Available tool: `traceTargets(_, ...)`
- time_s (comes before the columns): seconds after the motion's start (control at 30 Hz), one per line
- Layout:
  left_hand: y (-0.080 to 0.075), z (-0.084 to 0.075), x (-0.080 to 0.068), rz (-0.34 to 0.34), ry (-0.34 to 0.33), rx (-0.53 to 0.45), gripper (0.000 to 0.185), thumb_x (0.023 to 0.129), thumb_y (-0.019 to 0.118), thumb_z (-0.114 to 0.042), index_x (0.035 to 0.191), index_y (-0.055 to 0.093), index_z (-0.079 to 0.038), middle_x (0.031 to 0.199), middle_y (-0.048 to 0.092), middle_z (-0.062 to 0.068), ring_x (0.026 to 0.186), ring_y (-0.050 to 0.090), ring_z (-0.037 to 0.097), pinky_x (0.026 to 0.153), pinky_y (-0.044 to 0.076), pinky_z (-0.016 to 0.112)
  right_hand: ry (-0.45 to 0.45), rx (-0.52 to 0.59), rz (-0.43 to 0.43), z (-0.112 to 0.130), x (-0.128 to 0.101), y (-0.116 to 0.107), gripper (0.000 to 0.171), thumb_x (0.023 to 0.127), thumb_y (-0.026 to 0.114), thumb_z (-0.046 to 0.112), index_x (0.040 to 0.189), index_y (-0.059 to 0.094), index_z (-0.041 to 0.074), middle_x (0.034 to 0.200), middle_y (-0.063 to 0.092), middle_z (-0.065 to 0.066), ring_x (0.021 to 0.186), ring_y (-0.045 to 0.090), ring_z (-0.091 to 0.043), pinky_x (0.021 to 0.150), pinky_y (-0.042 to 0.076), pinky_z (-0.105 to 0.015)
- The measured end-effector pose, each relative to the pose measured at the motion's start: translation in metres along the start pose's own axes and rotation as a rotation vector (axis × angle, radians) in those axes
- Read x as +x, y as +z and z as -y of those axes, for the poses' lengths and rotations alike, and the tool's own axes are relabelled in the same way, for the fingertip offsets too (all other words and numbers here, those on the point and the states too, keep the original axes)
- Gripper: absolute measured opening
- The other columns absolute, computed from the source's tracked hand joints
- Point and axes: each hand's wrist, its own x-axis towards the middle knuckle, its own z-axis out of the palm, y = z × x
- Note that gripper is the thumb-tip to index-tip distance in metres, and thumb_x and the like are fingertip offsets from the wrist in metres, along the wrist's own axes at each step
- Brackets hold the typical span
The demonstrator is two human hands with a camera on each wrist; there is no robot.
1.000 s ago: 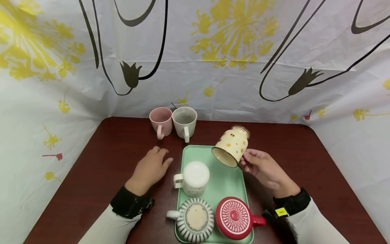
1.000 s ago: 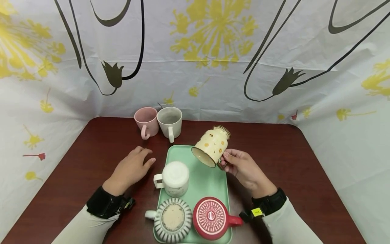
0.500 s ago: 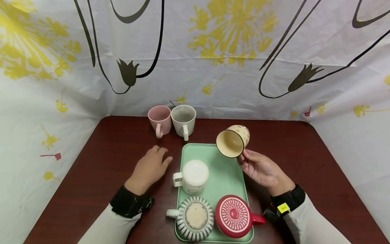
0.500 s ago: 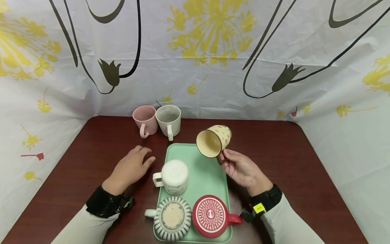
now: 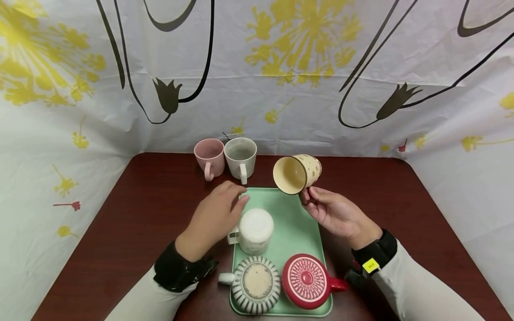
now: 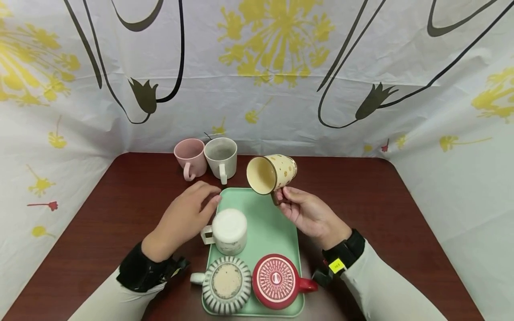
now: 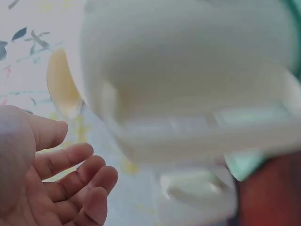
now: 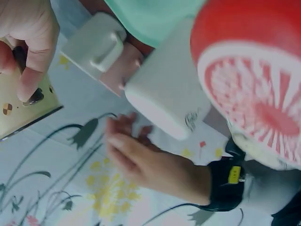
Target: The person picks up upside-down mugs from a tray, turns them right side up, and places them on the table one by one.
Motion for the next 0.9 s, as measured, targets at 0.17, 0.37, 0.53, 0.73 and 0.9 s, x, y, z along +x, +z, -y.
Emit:
traceTargets(0.17, -0.001, -0.029, 0.014, 0.103, 0.025, -0.082, 0.031, 0.107, 0.059, -0.036, 0.128, 0.070, -0.016, 0.122, 0.066, -0.001, 0.112, 0.064, 0.018, 0.094, 0.055, 0.041, -0.015, 0.006, -0.049, -0.002, 0.012, 0.022, 0.039, 0.115, 0.030, 0.014, 0.116, 0.067, 0.003, 0.106, 0.071, -0.007, 0.101, 0.069, -0.012, 0.089, 0.057, -0.020)
traceTargets(0.37, 0.001, -0.048, 0.024, 0.199, -0.029, -0.281, 0.035, 0.107, 0.057, -0.040, 0.129, 0.068, -0.015, 0.124, 0.065, 0.000, 0.112, 0.064, 0.019, 0.098, 0.053, 0.042, -0.039, -0.057, -0.106, -0.006, 0.023, 0.049, 0.032, 0.114, 0.035, 0.013, 0.113, 0.066, 0.004, 0.106, 0.069, -0.005, 0.099, 0.069, -0.010, 0.090, 0.057, -0.018)
traceTargets(0.53, 0.000, -0.054, 0.027, 0.126, -0.110, -0.553, 0.032, 0.106, 0.059, -0.036, 0.129, 0.068, -0.014, 0.126, 0.069, 0.002, 0.112, 0.064, 0.019, 0.097, 0.053, 0.042, -0.077, -0.133, -0.184, -0.010, 0.030, 0.065, 0.024, 0.111, 0.043, 0.010, 0.111, 0.067, 0.005, 0.106, 0.067, -0.004, 0.099, 0.069, -0.009, 0.091, 0.057, -0.017)
traceTargets(0.73, 0.002, -0.055, 0.030, 0.063, -0.256, -0.829, 0.029, 0.104, 0.064, -0.028, 0.127, 0.071, -0.011, 0.121, 0.072, 0.006, 0.094, 0.067, 0.017, 0.087, 0.057, 0.035, -0.078, -0.259, -0.278, -0.015, 0.035, 0.073, 0.025, 0.110, 0.047, 0.010, 0.107, 0.072, 0.010, 0.104, 0.072, -0.001, 0.096, 0.072, -0.008, 0.088, 0.058, -0.018)
traceTargets(0.9, 0.006, -0.055, 0.035, 0.047, -0.348, -1.006, 0.025, 0.102, 0.067, -0.021, 0.119, 0.073, -0.003, 0.112, 0.075, 0.006, 0.088, 0.064, 0.014, 0.084, 0.055, 0.029, -0.064, -0.343, -0.311, -0.019, 0.036, 0.072, 0.025, 0.109, 0.051, 0.011, 0.102, 0.075, 0.014, 0.099, 0.074, 0.002, 0.093, 0.072, -0.007, 0.084, 0.058, -0.017)
